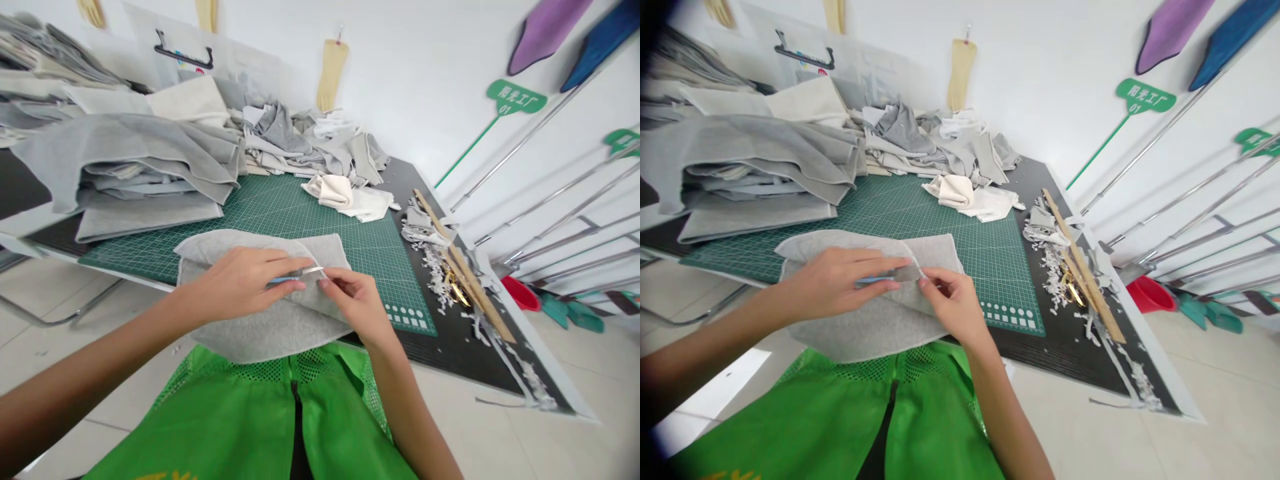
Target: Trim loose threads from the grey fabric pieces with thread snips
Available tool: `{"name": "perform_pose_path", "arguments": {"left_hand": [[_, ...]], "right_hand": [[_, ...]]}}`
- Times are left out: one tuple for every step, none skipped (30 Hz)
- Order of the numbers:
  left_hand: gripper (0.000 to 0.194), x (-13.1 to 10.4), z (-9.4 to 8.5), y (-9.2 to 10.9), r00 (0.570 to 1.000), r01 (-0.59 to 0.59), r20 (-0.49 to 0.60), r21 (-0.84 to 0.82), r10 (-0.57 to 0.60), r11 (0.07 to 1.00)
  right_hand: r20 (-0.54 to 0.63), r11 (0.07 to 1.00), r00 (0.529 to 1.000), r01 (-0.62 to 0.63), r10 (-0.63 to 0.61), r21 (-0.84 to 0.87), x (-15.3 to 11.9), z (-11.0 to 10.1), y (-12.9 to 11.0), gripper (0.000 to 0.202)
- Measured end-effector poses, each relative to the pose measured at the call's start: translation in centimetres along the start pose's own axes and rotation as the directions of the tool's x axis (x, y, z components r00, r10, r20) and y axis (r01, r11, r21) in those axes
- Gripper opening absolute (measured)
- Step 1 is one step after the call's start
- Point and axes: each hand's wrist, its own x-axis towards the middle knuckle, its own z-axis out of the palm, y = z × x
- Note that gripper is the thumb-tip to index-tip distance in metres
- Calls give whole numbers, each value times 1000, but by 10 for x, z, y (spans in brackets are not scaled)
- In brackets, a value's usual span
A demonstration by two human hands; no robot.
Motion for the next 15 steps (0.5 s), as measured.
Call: {"name": "perform_pose_path", "arguments": {"left_hand": [[37,0,0,0,1000,-24,9,19,24,1000],[36,1,0,1,999,-47,14,40,47,998],[35,0,0,1,998,-69,14,58,69,996],[35,0,0,2,996,-89,4,72,89,993],[35,-1,1,2,994,-104,-7,83,105,991],[36,-2,1,2,993,-115,-18,90,117,989],[36,-3,2,2,992,-124,-28,92,127,988],[37,-3,2,2,990,-131,-33,91,135,987],[38,-4,3,2,989,-139,-35,90,142,986],[38,-4,4,1,988,-150,-32,87,153,985],[38,-4,4,1,986,-164,-29,87,167,983],[38,-4,4,1,983,-179,-25,91,182,980],[38,-4,4,0,981,-192,-20,101,195,976],[38,-4,4,0,979,-202,-16,114,205,973],[38,-4,4,0,977,-209,-13,128,213,970]], "right_hand": [[1,998,1000,-10,10,63,1,1,2,17],[9,993,1000,-26,26,112,1,2,4,16],[24,987,999,-46,43,152,1,2,5,15],[44,981,997,-65,58,184,1,2,6,15],[64,974,995,-82,70,211,0,2,7,15],[85,968,993,-94,76,232,0,1,8,15],[108,963,991,-101,76,250,-2,1,8,15],[134,958,989,-105,71,266,-3,0,8,16],[161,954,985,-109,65,280,-4,-1,9,16],[184,950,981,-113,60,292,-5,-2,9,18],[206,947,977,-118,57,298,-6,-3,9,20],[227,947,972,-125,57,296,-7,-4,9,22],[245,949,968,-132,61,286,-8,-6,9,24],[259,952,964,-137,65,273,-8,-7,9,26],[268,956,961,-139,67,260,-8,-8,9,27]]}}
